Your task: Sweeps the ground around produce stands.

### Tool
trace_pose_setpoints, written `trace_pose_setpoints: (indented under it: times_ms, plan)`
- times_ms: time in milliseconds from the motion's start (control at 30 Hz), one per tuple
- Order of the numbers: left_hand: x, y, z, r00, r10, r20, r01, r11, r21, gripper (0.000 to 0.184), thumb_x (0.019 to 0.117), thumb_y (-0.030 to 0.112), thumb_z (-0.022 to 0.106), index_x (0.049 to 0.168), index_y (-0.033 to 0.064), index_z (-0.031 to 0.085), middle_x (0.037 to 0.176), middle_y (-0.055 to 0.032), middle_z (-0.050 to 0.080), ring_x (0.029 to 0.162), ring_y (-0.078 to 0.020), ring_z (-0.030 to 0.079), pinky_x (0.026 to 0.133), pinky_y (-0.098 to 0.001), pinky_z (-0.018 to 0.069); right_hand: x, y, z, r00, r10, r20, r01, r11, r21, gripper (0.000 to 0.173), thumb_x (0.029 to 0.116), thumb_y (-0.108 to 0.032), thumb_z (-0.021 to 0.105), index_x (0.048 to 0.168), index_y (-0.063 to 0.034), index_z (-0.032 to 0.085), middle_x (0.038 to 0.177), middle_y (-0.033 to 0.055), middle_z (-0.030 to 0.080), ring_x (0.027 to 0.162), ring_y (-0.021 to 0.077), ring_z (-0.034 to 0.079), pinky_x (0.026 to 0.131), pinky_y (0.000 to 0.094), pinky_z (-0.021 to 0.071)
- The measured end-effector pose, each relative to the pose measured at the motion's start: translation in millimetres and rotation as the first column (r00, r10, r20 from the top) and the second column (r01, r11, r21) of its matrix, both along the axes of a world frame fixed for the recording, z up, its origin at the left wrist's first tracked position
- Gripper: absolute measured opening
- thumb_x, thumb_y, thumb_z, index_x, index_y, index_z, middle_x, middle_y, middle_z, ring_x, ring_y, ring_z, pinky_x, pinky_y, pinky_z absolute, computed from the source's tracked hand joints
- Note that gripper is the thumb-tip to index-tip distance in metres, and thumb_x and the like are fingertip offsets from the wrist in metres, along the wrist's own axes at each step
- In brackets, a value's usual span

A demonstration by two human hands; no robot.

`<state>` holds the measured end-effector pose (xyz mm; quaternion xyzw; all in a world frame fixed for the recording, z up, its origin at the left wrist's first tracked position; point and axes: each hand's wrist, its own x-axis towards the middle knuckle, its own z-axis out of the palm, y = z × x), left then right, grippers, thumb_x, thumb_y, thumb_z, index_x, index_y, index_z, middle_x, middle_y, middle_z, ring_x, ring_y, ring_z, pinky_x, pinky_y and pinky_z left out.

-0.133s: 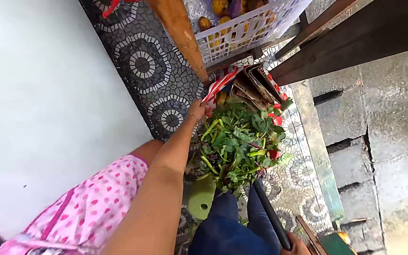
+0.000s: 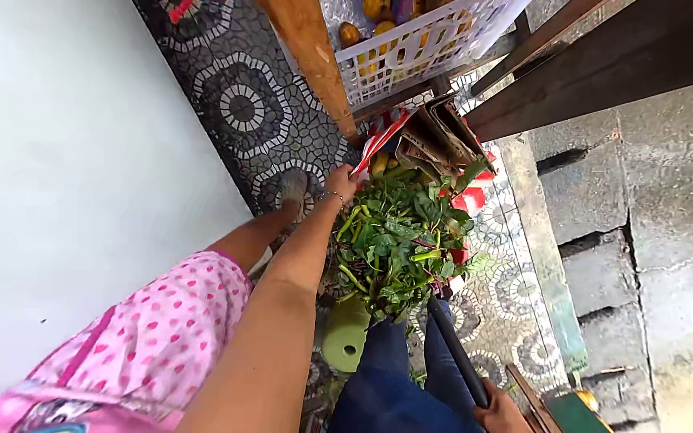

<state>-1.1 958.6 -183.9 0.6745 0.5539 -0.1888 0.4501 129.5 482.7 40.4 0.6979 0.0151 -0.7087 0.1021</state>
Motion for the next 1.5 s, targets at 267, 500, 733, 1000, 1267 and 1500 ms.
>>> trace_pose_setpoints:
  times_ms: [267, 500, 733, 1000, 1267, 1500]
  plan:
    - [42.3, -3.7, 23.7, 0.974, -0.041, 0.223, -0.039, 0.938, 0.345, 0.039, 0.0989, 0.014, 0.057, 0.133, -0.0047, 0.057, 0.137, -0.0295, 0.055, 0.131, -0.0443, 0.051, 0.112, -0.0576, 0.0393, 9.4, 5.7, -13.8, 1.0, -0.025, 0.01, 0.025, 1.0, -0.019, 0.048, 0.0869, -0.008, 0.072, 0.131, 0.0018, 0.055, 0.09, 0.0212, 0.066, 0.07, 0.032, 0.066, 0.069, 0.0522, 0.0559]
    - [136.8, -14.8, 31.5, 0.998, -0.04, -0.053, 0.029, 0.978, -0.206, 0.038, 0.1087, 0.012, 0.039, 0.128, -0.0153, 0.056, 0.136, -0.0349, 0.055, 0.132, -0.0443, 0.053, 0.11, -0.0583, 0.0402, 15.8, 8.2, -11.6, 0.996, -0.092, 0.002, 0.092, 0.993, -0.068, 0.047, 0.0886, -0.008, 0.071, 0.131, 0.0005, 0.054, 0.087, 0.0184, 0.065, 0.064, 0.0271, 0.064, 0.064, 0.0474, 0.0556]
    - [205.6, 1.6, -8.9, 0.621, 0.775, 0.114, -0.595, 0.561, -0.576, 0.047, 0.1037, 0.01, 0.038, 0.15, 0.0038, 0.038, 0.153, -0.02, 0.044, 0.136, -0.0312, 0.05, 0.104, -0.0484, 0.049, 25.0, 19.6, -3.9, 0.996, -0.087, -0.022, 0.085, 0.991, -0.101, 0.047, 0.0878, -0.008, 0.072, 0.13, 0.0001, 0.055, 0.09, 0.0192, 0.066, 0.067, 0.0295, 0.065, 0.068, 0.0501, 0.056]
    - [230.4, 28.6, 8.1, 0.722, 0.69, 0.049, -0.509, 0.579, -0.637, 0.049, 0.101, 0.009, 0.041, 0.15, 0.0079, 0.037, 0.155, -0.0205, 0.04, 0.141, -0.0336, 0.045, 0.104, -0.0517, 0.0482, 59.4, 73.4, -2.8, 0.982, -0.158, -0.1, 0.145, 0.981, -0.126, 0.039, 0.091, -0.006, 0.069, 0.128, -0.0032, 0.055, 0.075, 0.0109, 0.06, 0.051, 0.0194, 0.058, 0.052, 0.0377, 0.053]
    - [210.8, 48.9, 7.4, 0.97, 0.241, 0.033, -0.193, 0.846, -0.497, 0.044, 0.1042, 0.012, 0.042, 0.147, 0.0036, 0.042, 0.14, -0.0206, 0.055, 0.122, -0.0294, 0.059, 0.098, -0.0455, 0.0503, 73.1, 117.5, -31.4, 0.942, -0.327, -0.069, 0.318, 0.941, -0.12, 0.026, 0.0934, -0.003, 0.064, 0.117, -0.004, 0.052, 0.063, 0.0043, 0.053, 0.043, 0.0138, 0.052, 0.043, 0.03, 0.0497]
    - [142.8, 63.2, 29.3, 0.884, -0.388, -0.26, 0.374, 0.922, -0.105, 0.039, 0.1065, 0.02, 0.045, 0.126, -0.0104, 0.061, 0.132, -0.0348, 0.058, 0.129, -0.0502, 0.054, 0.103, -0.0702, 0.0403, 58.2, 114.6, -26.9, 0.935, -0.348, -0.062, 0.337, 0.931, -0.143, 0.028, 0.0946, -0.003, 0.064, 0.12, -0.0036, 0.052, 0.061, 0.0046, 0.054, 0.042, 0.0137, 0.052, 0.042, 0.0292, 0.0495]
